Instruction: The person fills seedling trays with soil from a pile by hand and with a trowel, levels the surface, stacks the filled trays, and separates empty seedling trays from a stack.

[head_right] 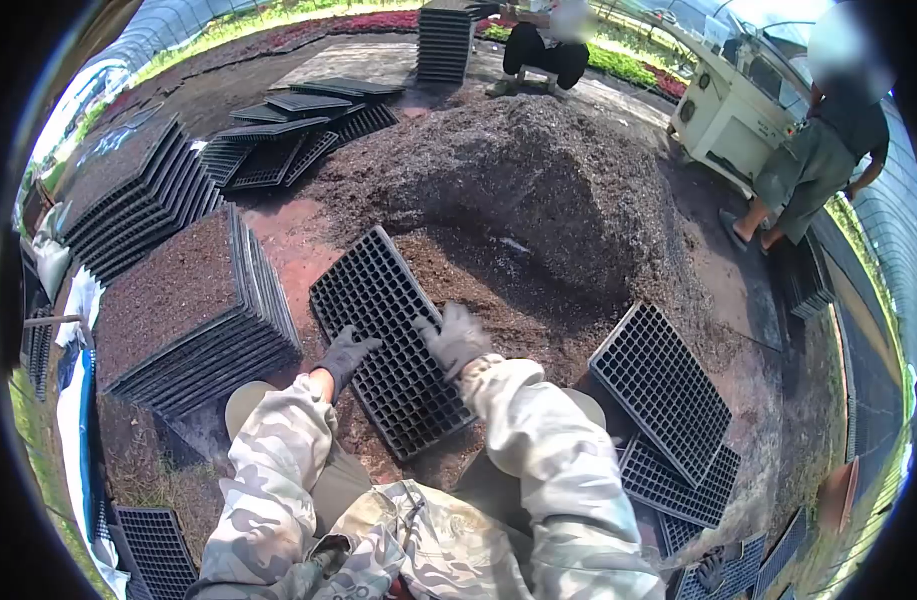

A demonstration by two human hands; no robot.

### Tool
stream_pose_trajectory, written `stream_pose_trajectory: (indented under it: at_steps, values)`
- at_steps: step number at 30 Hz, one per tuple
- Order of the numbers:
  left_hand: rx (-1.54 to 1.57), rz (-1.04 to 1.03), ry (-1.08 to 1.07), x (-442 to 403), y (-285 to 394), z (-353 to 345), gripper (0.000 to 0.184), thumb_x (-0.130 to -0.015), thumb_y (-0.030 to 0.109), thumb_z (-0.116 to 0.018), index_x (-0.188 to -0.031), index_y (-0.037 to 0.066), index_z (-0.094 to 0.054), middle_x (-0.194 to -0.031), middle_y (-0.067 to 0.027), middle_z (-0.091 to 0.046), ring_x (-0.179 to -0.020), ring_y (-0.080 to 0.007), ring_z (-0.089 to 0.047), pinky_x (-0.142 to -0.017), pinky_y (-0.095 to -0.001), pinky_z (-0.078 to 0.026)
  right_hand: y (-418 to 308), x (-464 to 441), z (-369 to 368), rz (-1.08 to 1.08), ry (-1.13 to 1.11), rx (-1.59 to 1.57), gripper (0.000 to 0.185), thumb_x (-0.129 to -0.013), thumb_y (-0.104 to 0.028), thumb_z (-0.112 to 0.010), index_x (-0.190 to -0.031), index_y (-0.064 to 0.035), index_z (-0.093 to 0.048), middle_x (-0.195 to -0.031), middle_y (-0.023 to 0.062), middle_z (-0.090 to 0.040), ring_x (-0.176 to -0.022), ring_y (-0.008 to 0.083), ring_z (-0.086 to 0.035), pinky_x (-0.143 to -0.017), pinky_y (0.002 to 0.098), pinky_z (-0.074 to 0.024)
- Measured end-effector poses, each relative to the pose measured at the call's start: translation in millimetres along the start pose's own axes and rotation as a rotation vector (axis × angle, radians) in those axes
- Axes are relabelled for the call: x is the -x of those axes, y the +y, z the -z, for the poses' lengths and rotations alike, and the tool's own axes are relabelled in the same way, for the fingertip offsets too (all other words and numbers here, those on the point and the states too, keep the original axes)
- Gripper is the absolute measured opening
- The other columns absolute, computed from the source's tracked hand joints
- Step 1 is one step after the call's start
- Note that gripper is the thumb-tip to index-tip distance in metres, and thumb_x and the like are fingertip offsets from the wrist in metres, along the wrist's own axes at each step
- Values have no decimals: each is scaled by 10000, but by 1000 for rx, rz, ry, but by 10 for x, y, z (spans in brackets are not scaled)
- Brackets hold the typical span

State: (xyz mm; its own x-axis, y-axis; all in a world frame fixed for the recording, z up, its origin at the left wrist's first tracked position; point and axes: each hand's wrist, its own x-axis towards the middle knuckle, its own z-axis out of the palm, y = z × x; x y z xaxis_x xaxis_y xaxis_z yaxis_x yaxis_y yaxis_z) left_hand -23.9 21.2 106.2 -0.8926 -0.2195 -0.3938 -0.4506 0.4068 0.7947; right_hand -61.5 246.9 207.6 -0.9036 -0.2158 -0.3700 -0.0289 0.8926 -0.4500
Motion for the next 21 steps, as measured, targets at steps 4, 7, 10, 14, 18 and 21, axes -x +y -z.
stream_pose_trajectory:
  at_steps: [4,7,10,14,18,21]
  values:
    - [-56,19,-56,-314,-561,-428,496,-851,286,-572,-1268,26,-502,-1220,-260,-552,-1109,-371,-563,-959,-363,-429,12,-605,-1600,49,-376,-695,665,-926,-600,-389,-1251,-43,-554,-1160,131,-617,-966,225,-610,-863,322,-474]
    - [267,-112,21,392,-114,-52,508,-883,243,-577,-1272,-54,-440,-1185,-170,-576,-1037,-232,-561,-932,-330,-431,140,-644,-1656,83,90,-542,539,-966,-464,-413,-1182,5,-570,-1061,216,-620,-1042,290,-567,-925,373,-441]
    - [503,-17,-60,556,70,257,574,-876,232,-597,-1352,-20,-398,-1294,-195,-507,-1190,-260,-488,-1009,-327,-385,447,-764,-1416,-137,458,-63,526,-890,-400,-498,-1222,8,-517,-1212,246,-533,-1097,394,-538,-930,455,-434]
    - [611,-2,-43,494,-26,67,604,-858,160,-634,-1369,-27,-372,-1355,-218,-458,-1264,-276,-450,-1050,-349,-376,1185,-1088,-1320,-558,212,94,728,-824,-577,-519,-1271,-3,-520,-1257,265,-537,-1181,382,-523,-999,457,-403]
    - [578,-7,-128,605,94,56,593,-872,197,-621,-1365,-28,-380,-1339,-215,-472,-1260,-266,-456,-1045,-344,-380,2139,-1480,-1878,-415,46,-108,909,-778,-780,-393,-1216,-9,-589,-1176,288,-580,-1170,404,-525,-982,448,-409]
    - [460,27,-171,643,217,82,581,-873,208,-619,-1356,-25,-396,-1311,-210,-494,-1244,-261,-470,-1039,-333,-385,2094,-1512,-1836,-314,40,-355,755,-773,-676,-571,-1146,-24,-646,-1047,224,-662,-1006,311,-634,-874,390,-469]
